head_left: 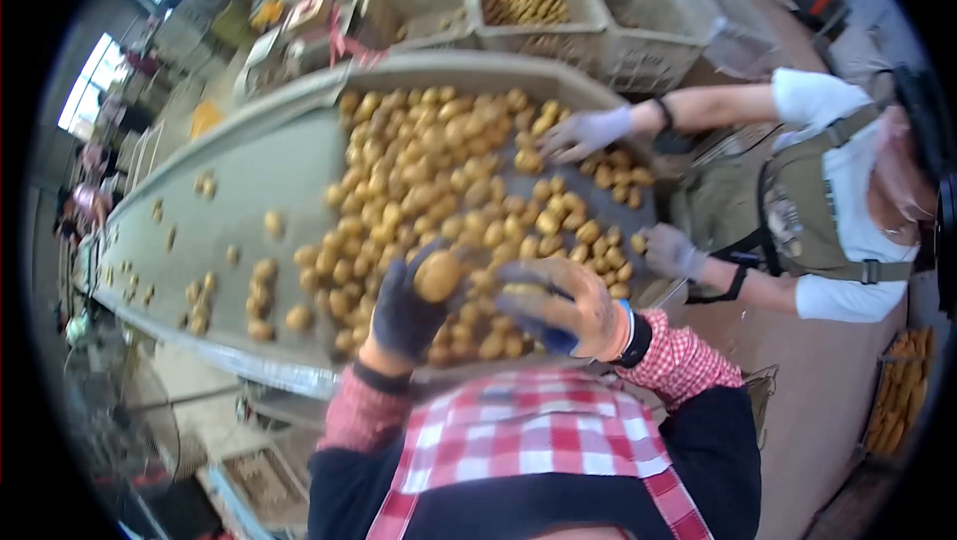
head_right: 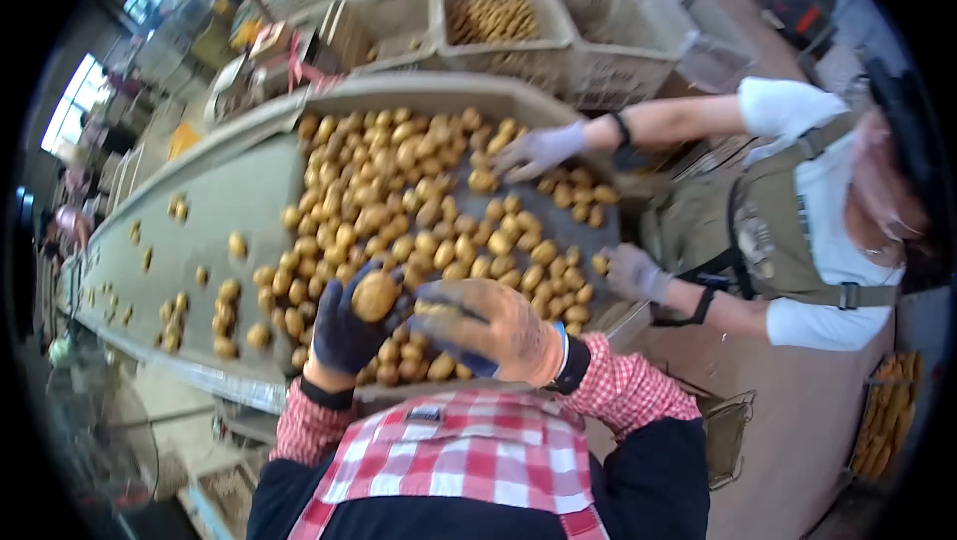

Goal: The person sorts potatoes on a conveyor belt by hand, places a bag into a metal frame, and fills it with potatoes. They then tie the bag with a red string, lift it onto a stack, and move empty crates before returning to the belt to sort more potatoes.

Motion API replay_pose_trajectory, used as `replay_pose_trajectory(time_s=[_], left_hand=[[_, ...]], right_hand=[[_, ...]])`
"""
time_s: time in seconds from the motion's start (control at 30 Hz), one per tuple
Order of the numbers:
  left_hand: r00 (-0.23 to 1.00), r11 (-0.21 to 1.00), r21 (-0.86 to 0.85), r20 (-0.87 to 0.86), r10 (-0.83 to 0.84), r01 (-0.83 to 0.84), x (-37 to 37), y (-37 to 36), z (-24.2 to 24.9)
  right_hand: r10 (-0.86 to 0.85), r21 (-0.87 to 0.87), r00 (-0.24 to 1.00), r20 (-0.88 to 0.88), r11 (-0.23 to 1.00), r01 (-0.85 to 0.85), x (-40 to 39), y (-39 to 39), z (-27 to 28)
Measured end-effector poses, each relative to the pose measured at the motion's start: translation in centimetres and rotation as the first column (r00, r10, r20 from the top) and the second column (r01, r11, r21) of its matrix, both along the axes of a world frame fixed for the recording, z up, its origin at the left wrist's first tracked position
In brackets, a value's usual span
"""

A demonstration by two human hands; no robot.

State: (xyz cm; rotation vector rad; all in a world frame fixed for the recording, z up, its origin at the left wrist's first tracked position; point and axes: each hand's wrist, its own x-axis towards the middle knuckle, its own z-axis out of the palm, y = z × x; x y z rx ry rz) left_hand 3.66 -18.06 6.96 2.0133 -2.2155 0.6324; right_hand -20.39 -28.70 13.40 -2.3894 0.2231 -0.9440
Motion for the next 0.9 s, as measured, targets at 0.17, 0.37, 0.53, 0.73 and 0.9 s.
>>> replay_pose_trajectory(time_s=[0.17, 0.37, 0.53, 0.73, 0.9], left_hand=[[0.999, 0.999, -0.046, -0.034, 0.004, -0.006, 0.3, -0.1, -0.9], [0.939, 0.991, 0.016, 0.322, 0.121, -0.133, 0.7, 0.1, -0.4], [-0.773, 0.691, -0.37, -0.432, 0.464, 0.621, 0.8, 0.5, -0.3], [-0.825, 0.873, -0.201, -0.471, 0.313, 0.445, 0.4, 0.8, -0.7], [-0.75, 0.919, -0.081, -0.609, 0.26, 0.385, 1.1, 0.9, -0.1]], right_hand=[[-0.801, -0.33, 0.591, 0.091, 0.536, 0.777, 5.9, -15.4, 11.2], [0.189, -0.174, 0.912, -0.364, 0.948, -0.266, 9.4, -4.3, 1.4], [0.116, -0.29, 0.993, -0.006, 0.95, -0.113, 6.3, -3.1, -1.6], [-0.848, -0.171, 0.472, 0.241, 0.442, 0.881, -4.8, -26.5, 14.1], [-0.57, 0.046, 0.82, 0.048, 0.822, 0.568, -3.8, -20.5, 11.6]])
